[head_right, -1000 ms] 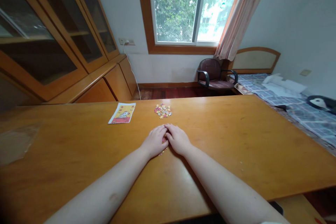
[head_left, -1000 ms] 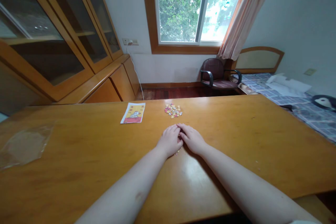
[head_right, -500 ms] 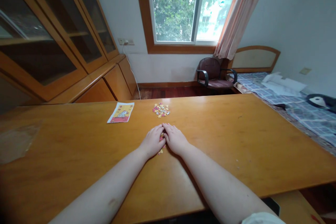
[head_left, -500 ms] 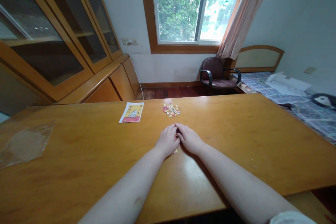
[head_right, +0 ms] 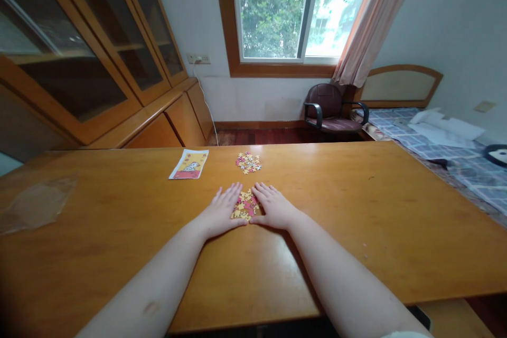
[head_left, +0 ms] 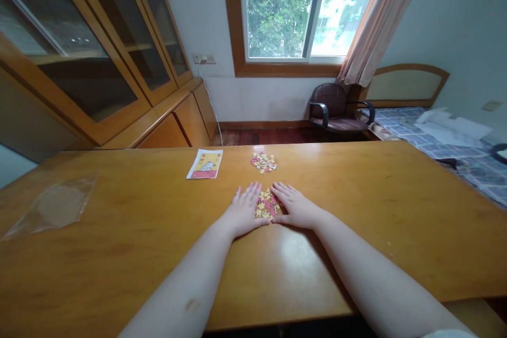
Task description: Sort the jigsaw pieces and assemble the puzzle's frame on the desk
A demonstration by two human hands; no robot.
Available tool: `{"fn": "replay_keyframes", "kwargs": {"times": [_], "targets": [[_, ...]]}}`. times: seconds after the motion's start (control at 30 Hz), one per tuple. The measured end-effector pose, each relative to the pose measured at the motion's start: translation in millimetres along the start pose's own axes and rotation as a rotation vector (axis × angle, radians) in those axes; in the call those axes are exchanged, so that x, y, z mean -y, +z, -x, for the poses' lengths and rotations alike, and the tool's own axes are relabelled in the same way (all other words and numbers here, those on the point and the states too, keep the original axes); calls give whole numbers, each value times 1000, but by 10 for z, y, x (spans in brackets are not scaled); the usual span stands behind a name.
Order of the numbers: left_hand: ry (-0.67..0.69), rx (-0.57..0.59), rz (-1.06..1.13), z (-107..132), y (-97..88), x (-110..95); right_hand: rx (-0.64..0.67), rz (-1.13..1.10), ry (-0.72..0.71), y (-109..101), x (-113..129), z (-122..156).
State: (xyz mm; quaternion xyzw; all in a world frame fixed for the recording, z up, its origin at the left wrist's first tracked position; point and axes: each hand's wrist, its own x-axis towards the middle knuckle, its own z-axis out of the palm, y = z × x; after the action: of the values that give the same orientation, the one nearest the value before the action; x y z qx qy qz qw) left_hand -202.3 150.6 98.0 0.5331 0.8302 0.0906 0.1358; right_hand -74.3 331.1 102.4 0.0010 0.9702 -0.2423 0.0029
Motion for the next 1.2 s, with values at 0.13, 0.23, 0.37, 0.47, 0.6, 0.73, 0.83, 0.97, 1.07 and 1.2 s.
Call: {"fn": "replay_keyframes", "kwargs": {"times": [0.13,0.23,0.37,0.47,0.6,0.73,0.83,0.97,1.07,1.2], "targets": [[28,-10,6,-56,2,-13,-21,42,12,46,1,-33],[44,-101,104,-31,-110,64,-104,51,39,21,-21,-44],[15,-334,152,39,-337,190,-274,89,71,-68,-59,-57],[60,-308,94,68,-401,223,-289,113,50,-94,-69,-72],[83,-260,47,28,-287,182,-313,111,62,-47,-54,-93],[99,-286,64,-65,-168,135,-340,95,109,-20,-39,-101],[95,-288,102,-110,-168,122,-346,86,127,-26,-42,-101],[57,-259,195,-102,-241,112,-337,60,126,-17,-64,-106],[-20,-236,306,-61,-302,126,-340,44,122,-7,-76,-108],[-194,-226,393,-15,-336,212,-337,34,116,-20,-68,-102]]}}
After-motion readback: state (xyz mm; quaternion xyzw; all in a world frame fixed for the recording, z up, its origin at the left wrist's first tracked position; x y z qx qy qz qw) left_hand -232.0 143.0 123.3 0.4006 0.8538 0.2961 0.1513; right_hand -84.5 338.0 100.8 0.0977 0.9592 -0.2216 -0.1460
